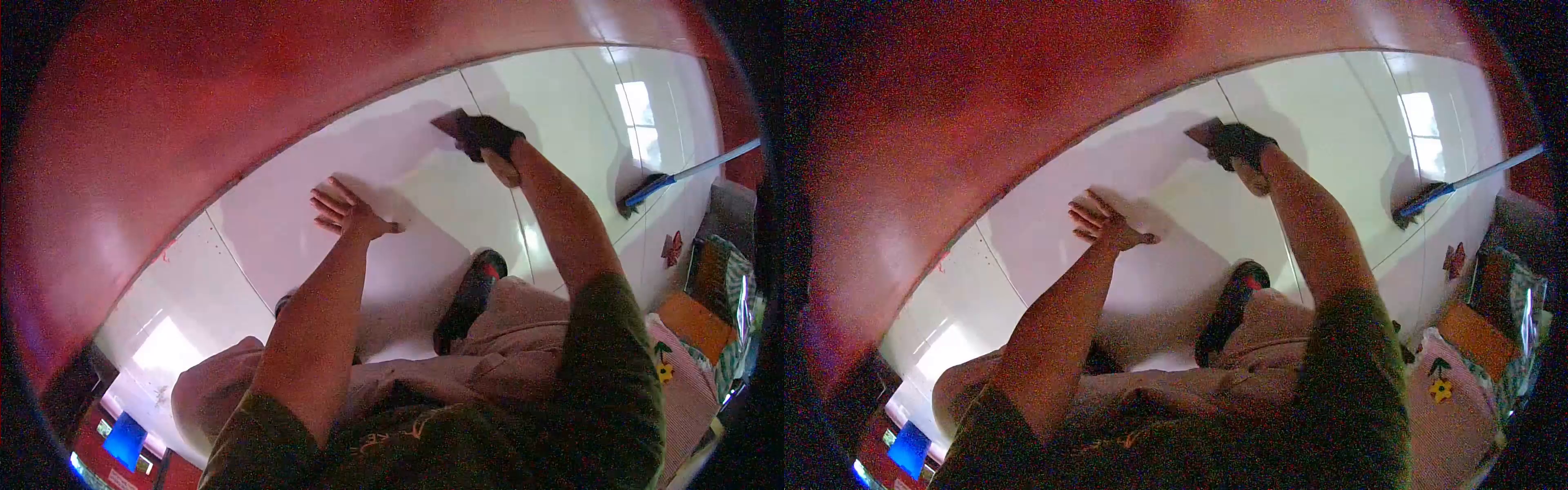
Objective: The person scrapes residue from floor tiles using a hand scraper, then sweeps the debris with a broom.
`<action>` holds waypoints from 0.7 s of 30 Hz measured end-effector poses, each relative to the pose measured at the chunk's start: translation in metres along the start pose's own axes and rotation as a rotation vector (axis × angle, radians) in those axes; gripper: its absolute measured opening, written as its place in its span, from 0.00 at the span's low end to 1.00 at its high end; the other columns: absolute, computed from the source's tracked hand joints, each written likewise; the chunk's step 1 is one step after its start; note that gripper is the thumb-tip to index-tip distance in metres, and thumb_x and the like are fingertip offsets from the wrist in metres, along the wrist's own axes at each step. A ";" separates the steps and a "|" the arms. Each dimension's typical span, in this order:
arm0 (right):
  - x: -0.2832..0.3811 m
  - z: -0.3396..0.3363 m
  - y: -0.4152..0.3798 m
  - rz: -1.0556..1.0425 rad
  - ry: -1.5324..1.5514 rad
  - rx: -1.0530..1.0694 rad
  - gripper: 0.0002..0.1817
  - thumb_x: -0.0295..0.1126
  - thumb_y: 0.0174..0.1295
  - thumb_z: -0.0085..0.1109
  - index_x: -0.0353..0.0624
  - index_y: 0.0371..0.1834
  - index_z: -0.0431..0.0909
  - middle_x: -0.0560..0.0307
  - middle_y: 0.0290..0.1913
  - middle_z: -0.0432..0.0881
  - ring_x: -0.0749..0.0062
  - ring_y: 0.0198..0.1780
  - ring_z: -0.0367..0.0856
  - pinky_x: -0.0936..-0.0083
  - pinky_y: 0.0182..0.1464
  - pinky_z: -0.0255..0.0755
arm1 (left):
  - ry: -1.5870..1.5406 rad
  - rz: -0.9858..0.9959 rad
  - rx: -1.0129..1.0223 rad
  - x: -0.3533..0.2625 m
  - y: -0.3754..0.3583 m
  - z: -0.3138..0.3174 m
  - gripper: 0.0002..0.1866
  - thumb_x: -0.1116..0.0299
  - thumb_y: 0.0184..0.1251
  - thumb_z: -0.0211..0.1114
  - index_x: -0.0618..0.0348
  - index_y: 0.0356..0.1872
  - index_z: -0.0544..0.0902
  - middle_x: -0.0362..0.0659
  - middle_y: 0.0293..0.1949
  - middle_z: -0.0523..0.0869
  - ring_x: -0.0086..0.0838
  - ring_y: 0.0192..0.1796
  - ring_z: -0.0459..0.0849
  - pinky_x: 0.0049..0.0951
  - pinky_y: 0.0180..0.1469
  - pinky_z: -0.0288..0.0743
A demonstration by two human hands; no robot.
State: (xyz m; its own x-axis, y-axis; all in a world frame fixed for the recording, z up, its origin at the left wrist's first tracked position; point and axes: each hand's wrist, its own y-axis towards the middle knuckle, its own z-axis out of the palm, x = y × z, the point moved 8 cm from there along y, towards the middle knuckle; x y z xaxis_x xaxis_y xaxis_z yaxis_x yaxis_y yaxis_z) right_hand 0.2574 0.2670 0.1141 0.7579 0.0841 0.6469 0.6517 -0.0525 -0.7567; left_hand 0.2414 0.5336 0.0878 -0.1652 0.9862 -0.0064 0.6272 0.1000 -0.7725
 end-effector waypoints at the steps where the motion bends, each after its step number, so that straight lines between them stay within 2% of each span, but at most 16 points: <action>1: 0.005 -0.003 0.010 -0.002 0.071 -0.050 0.16 0.46 0.56 0.48 0.44 0.30 0.72 0.61 0.26 0.73 0.83 0.20 0.65 0.85 0.21 0.61 | 0.006 -0.015 0.010 -0.001 -0.001 -0.003 0.81 0.41 0.12 0.76 0.59 0.57 0.17 0.69 0.58 0.20 0.55 0.63 0.18 0.59 0.59 0.25; 3: 0.001 -0.005 0.014 0.001 0.120 -0.060 0.15 0.45 0.56 0.49 0.44 0.29 0.73 0.61 0.23 0.73 0.81 0.18 0.64 0.83 0.20 0.61 | -0.005 -0.005 -0.004 -0.001 -0.003 0.000 0.81 0.42 0.12 0.76 0.60 0.58 0.17 0.69 0.58 0.20 0.55 0.63 0.18 0.59 0.59 0.25; 5: -0.019 0.004 0.017 0.061 -0.283 0.220 0.16 0.45 0.55 0.50 0.43 0.28 0.73 0.60 0.21 0.73 0.79 0.17 0.65 0.81 0.18 0.61 | -0.013 0.002 -0.019 0.000 0.000 -0.003 0.81 0.42 0.12 0.76 0.60 0.58 0.17 0.69 0.59 0.20 0.55 0.63 0.18 0.59 0.59 0.25; 6: -0.032 0.003 0.009 0.126 -0.255 0.264 0.17 0.46 0.54 0.50 0.41 0.28 0.73 0.59 0.18 0.72 0.77 0.15 0.65 0.80 0.17 0.61 | -0.008 -0.013 -0.012 0.000 0.000 -0.002 0.81 0.42 0.12 0.76 0.60 0.58 0.18 0.69 0.58 0.21 0.55 0.63 0.18 0.59 0.59 0.25; 9: -0.031 -0.003 0.018 0.097 -0.308 0.248 0.19 0.47 0.54 0.51 0.40 0.29 0.73 0.59 0.20 0.72 0.78 0.17 0.66 0.81 0.18 0.61 | -0.021 -0.012 -0.020 0.001 0.005 0.003 0.80 0.43 0.12 0.77 0.60 0.58 0.18 0.69 0.59 0.21 0.56 0.63 0.18 0.60 0.59 0.25; 10: -0.022 -0.011 0.041 -0.014 -0.513 0.098 0.19 0.48 0.54 0.51 0.41 0.31 0.73 0.59 0.22 0.73 0.80 0.20 0.67 0.81 0.20 0.61 | -0.029 0.009 -0.042 0.001 0.006 0.004 0.80 0.43 0.12 0.77 0.61 0.58 0.18 0.69 0.59 0.21 0.56 0.63 0.18 0.60 0.59 0.25; 11: 0.005 -0.004 0.024 0.007 -0.221 0.048 0.17 0.46 0.54 0.50 0.42 0.33 0.73 0.58 0.24 0.74 0.81 0.23 0.69 0.81 0.23 0.63 | -0.022 0.011 -0.043 0.000 0.003 0.002 0.80 0.43 0.12 0.77 0.61 0.58 0.18 0.69 0.59 0.21 0.56 0.63 0.18 0.60 0.59 0.25; 14: 0.015 -0.008 0.031 -0.039 -0.060 0.074 0.16 0.46 0.54 0.50 0.44 0.32 0.73 0.60 0.23 0.73 0.81 0.22 0.67 0.80 0.23 0.62 | -0.022 0.017 -0.006 -0.003 -0.003 -0.005 0.80 0.43 0.13 0.76 0.61 0.58 0.19 0.69 0.59 0.22 0.56 0.63 0.18 0.60 0.59 0.25; 16: 0.015 -0.005 0.016 -0.125 -0.438 0.177 0.13 0.44 0.52 0.53 0.44 0.28 0.74 0.60 0.20 0.72 0.80 0.19 0.66 0.80 0.22 0.62 | 0.011 -0.022 0.027 -0.004 -0.005 -0.007 0.80 0.42 0.13 0.76 0.61 0.58 0.19 0.70 0.58 0.22 0.57 0.63 0.18 0.60 0.59 0.24; 17: 0.015 -0.005 0.014 -0.119 -0.433 0.180 0.13 0.44 0.52 0.53 0.44 0.28 0.74 0.60 0.20 0.72 0.80 0.19 0.66 0.80 0.22 0.62 | 0.016 -0.024 0.033 -0.001 -0.001 -0.003 0.80 0.42 0.13 0.76 0.61 0.58 0.19 0.70 0.58 0.22 0.57 0.63 0.18 0.60 0.59 0.24; 19: -0.001 -0.015 0.005 0.122 -0.311 0.182 0.12 0.41 0.49 0.56 0.43 0.26 0.74 0.60 0.20 0.72 0.79 0.19 0.66 0.79 0.21 0.62 | 0.026 -0.023 0.024 0.001 0.007 0.007 0.82 0.38 0.08 0.75 0.57 0.57 0.16 0.69 0.57 0.18 0.56 0.62 0.15 0.62 0.58 0.25; 20: 0.019 -0.013 0.007 -0.007 -0.349 0.105 0.11 0.40 0.49 0.55 0.43 0.25 0.73 0.60 0.20 0.72 0.79 0.19 0.67 0.80 0.22 0.63 | 0.032 -0.018 0.026 0.002 0.005 0.008 0.82 0.38 0.08 0.75 0.57 0.57 0.16 0.69 0.57 0.18 0.56 0.62 0.15 0.62 0.58 0.25; 21: 0.002 -0.025 0.043 -0.048 -0.532 0.111 0.13 0.44 0.52 0.52 0.46 0.26 0.72 0.63 0.19 0.71 0.80 0.17 0.63 0.81 0.20 0.60 | -0.005 0.005 0.010 0.002 0.002 0.006 0.81 0.39 0.10 0.75 0.58 0.57 0.17 0.69 0.57 0.19 0.56 0.62 0.15 0.61 0.58 0.24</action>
State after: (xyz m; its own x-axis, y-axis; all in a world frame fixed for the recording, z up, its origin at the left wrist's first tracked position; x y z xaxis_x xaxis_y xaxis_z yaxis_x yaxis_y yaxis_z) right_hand 0.2877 0.2402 0.0854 0.5890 0.5771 0.5657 0.6565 0.0664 -0.7514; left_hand 0.2379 0.5347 0.0826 -0.1662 0.9860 -0.0133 0.6204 0.0940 -0.7787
